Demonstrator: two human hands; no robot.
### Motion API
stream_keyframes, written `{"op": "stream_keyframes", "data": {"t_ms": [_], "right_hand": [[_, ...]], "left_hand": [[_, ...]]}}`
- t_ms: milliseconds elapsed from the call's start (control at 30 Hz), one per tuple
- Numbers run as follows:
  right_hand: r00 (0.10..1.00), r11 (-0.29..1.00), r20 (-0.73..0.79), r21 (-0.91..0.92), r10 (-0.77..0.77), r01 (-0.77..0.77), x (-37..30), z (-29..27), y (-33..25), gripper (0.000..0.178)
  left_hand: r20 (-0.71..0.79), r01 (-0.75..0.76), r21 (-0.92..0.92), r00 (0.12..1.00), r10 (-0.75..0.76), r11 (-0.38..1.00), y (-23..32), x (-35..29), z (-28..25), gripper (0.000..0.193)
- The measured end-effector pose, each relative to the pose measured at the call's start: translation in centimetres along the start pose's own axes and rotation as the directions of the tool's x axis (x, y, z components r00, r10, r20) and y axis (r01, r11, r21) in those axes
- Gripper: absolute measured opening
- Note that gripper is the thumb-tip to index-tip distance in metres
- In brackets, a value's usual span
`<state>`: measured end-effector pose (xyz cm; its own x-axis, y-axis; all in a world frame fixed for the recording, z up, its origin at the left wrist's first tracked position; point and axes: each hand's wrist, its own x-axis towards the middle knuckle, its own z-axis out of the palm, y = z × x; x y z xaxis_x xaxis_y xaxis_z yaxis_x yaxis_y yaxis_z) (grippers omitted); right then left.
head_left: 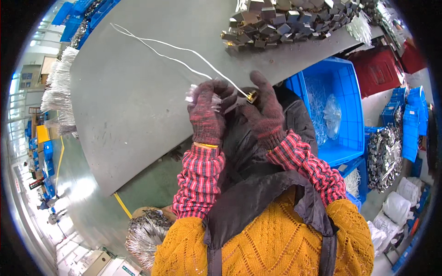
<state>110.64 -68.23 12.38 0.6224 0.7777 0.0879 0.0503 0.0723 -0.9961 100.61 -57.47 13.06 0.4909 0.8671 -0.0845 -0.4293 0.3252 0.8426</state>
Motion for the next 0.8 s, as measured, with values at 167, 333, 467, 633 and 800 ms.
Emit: {"op": "stream_keyframes", "data": {"t_ms": [167,333,467,633,800], "right_hand": [[0.969,0.79,0.112,-0.562,-0.222,0.246,5.7,-0.3,-2.7,0.061],[0.933,0.795,0.155,-0.49,-0.324,0.358,5.0,-2.6,-0.1,0.041],[0.925,0.862,0.274,-0.363,-0.264,0.354,4.2,-1.5,-2.4,0.033],[0.82,0.749,0.494,-0.417,-0.289,0.515,4.8,-4.3,-1.1,0.031],[0.915,0.935,0.346,0.207,0.206,-0.289,3.2,-3.9,-5.2,0.03]], "left_hand": [[-0.154,0.193,-0.274,0.958,-0.241,0.942,1.2,0.8,-0.7,0.027],[0.072,0.124,0.078,0.989,-0.129,0.989,3.5,-0.9,1.4,0.028],[0.168,0.25,0.316,0.935,-0.313,0.915,2.7,-2.8,2.7,0.031],[0.35,0.279,0.307,0.856,-0.38,0.91,1.3,-2.5,2.6,0.032],[0.286,0.436,0.204,0.83,-0.479,0.877,3.3,-2.7,3.7,0.027]]}}
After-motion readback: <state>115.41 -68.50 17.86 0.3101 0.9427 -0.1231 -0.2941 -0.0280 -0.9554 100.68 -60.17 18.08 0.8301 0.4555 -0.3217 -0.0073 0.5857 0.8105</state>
